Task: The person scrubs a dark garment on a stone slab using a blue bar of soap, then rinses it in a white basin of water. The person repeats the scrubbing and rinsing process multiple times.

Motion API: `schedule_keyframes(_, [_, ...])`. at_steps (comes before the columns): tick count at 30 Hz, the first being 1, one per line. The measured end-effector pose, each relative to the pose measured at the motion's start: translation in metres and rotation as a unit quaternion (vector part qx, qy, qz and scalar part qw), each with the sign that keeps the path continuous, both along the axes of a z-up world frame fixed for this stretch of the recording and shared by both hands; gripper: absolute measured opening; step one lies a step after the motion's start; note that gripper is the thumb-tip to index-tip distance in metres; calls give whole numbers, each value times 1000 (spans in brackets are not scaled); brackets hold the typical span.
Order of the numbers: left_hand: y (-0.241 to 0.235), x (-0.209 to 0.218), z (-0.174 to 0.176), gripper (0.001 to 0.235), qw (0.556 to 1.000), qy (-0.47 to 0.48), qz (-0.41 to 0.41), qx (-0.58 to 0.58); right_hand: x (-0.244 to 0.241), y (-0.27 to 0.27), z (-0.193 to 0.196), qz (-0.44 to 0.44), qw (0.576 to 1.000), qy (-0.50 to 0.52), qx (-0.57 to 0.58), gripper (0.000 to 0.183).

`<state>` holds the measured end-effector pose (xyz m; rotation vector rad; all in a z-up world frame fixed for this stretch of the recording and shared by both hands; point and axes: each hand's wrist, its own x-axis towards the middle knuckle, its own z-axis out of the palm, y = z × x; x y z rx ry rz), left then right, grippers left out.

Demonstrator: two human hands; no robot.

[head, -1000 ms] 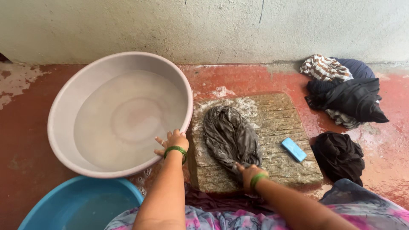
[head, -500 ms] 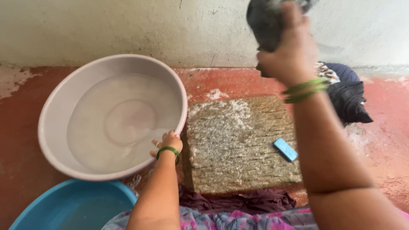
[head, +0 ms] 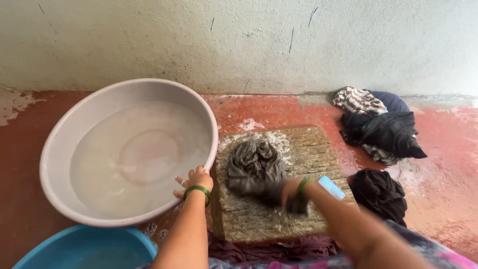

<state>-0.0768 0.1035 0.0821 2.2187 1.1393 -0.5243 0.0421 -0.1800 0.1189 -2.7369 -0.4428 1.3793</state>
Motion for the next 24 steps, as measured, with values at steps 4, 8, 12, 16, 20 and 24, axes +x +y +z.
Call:
schedule_keyframes(4, [1, -7, -6, 42, 1000, -15, -3, 11, 70, -4, 140, -130, 942, -269, 155, 66])
schedule_keyframes(8, [2, -1, -7, 42, 1000, -17, -3, 9, 54, -18, 281, -124, 763, -536, 339, 68])
schedule_keyframes(12, [1, -5, -5, 41, 1000, -11, 4, 10, 70, -1, 319, 6, 742, -658, 124, 15])
schedule_keyframes(16, [-2, -3, 4, 42, 1000, 1, 7, 5, 83, 51, 235, 63, 510, -834, 199, 43])
schedule_keyframes(20, [-5, -4, 12, 42, 1000, 6, 8, 0, -21, 67, 78, 31, 886, -460, 52, 62])
schedule_keyframes(24, [-4, -4, 21, 47, 999, 19, 20, -34, -64, 31, -18, 130, 986, 4, -101, 57])
